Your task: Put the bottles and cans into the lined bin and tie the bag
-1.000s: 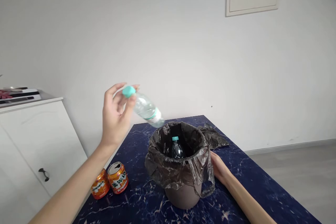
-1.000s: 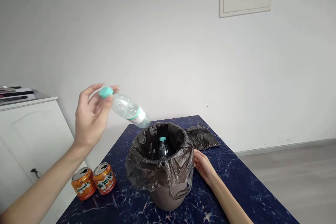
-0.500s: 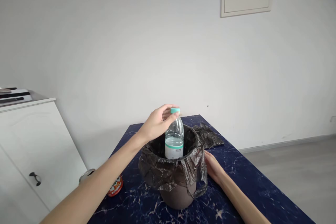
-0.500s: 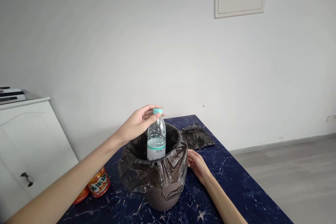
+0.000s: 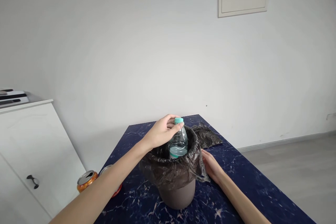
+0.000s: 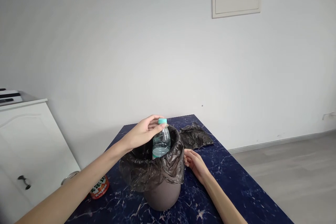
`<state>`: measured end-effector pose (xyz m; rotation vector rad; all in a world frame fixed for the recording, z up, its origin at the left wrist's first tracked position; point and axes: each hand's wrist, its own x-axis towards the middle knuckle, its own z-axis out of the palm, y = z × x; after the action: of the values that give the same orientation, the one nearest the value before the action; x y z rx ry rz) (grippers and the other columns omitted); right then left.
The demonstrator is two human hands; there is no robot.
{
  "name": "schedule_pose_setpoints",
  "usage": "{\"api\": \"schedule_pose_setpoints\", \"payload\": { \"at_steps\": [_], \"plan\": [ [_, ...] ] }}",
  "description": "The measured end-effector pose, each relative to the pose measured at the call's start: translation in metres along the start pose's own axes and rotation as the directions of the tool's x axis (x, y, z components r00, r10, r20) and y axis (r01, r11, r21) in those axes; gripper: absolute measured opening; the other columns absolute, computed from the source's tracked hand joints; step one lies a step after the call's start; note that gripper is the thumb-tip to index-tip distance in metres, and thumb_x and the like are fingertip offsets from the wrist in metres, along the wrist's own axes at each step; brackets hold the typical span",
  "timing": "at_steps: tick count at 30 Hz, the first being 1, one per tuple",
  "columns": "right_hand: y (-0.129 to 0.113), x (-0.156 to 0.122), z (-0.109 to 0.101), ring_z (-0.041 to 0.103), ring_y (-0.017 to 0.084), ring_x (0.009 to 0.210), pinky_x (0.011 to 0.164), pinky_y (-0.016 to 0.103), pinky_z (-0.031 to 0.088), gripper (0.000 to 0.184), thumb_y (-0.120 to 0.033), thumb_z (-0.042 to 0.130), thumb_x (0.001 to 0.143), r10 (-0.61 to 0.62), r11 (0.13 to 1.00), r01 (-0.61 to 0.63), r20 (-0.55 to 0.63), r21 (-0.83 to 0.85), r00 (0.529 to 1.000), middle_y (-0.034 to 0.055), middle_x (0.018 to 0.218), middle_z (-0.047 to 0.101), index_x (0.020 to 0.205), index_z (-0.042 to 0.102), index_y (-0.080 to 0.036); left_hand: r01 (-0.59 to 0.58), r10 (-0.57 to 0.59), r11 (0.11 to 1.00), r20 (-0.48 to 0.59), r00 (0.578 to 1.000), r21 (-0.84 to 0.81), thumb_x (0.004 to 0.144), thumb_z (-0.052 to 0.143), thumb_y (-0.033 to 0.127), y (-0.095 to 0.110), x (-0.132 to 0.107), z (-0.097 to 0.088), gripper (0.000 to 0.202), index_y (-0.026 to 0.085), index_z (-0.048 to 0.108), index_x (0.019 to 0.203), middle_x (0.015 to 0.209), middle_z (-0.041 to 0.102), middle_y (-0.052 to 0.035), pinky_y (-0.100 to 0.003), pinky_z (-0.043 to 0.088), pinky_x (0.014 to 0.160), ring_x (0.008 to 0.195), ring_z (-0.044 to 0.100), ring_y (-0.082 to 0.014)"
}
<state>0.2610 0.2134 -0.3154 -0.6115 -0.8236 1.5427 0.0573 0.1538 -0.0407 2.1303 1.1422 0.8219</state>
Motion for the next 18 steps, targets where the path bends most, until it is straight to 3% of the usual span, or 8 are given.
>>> {"api": "schedule_pose_setpoints", "payload": {
  "at_steps": [4,12,15,18],
  "plan": [
    [0.000,-0.001,0.001,0.076,0.027,0.076,0.069,0.037,0.059,0.029,-0.042,0.094,0.071,0.000,1.000,0.000,-0.001,-0.013,1.000,0.0038,0.073,0.077,0.087,0.078,-0.024,0.015,-0.015,1.000,0.005,1.000,0.011,0.099,0.064,0.064,-0.005,-0.001,0.002,0.060,0.024,0.059,0.143,0.153,0.063,-0.0160,-0.053,0.054,0.114,0.135,0.065,-0.0328],
    [-0.002,-0.002,0.003,0.076,0.028,0.075,0.066,0.037,0.059,0.034,-0.044,0.095,0.069,0.005,1.000,-0.005,-0.008,-0.025,1.000,0.0042,0.074,0.077,0.090,0.078,-0.023,-0.026,0.033,0.993,-0.065,0.997,0.113,0.103,0.058,0.061,-0.003,-0.006,-0.002,0.051,0.024,0.060,0.139,0.150,0.065,-0.0152,-0.051,0.055,0.113,0.137,0.064,-0.0327],
    [-0.004,-0.003,0.003,0.075,0.027,0.073,0.064,0.035,0.058,0.031,-0.043,0.095,0.068,0.003,1.000,-0.004,-0.009,-0.028,1.000,0.0038,0.072,0.077,0.085,0.077,-0.023,-0.038,0.063,0.987,-0.153,0.986,0.158,0.104,0.056,0.059,-0.002,-0.016,-0.013,0.047,0.025,0.062,0.136,0.149,0.066,-0.0134,-0.050,0.054,0.113,0.137,0.064,-0.0318],
    [-0.005,-0.004,0.004,0.075,0.027,0.074,0.064,0.035,0.057,0.029,-0.040,0.094,0.068,0.002,1.000,-0.003,-0.007,-0.031,1.000,0.0035,0.072,0.077,0.083,0.076,-0.023,-0.020,0.074,0.988,-0.348,0.935,0.156,0.105,0.054,0.061,-0.009,-0.035,-0.028,0.045,0.027,0.064,0.133,0.151,0.065,-0.0107,-0.048,0.052,0.114,0.141,0.060,-0.0308]
  ]
}}
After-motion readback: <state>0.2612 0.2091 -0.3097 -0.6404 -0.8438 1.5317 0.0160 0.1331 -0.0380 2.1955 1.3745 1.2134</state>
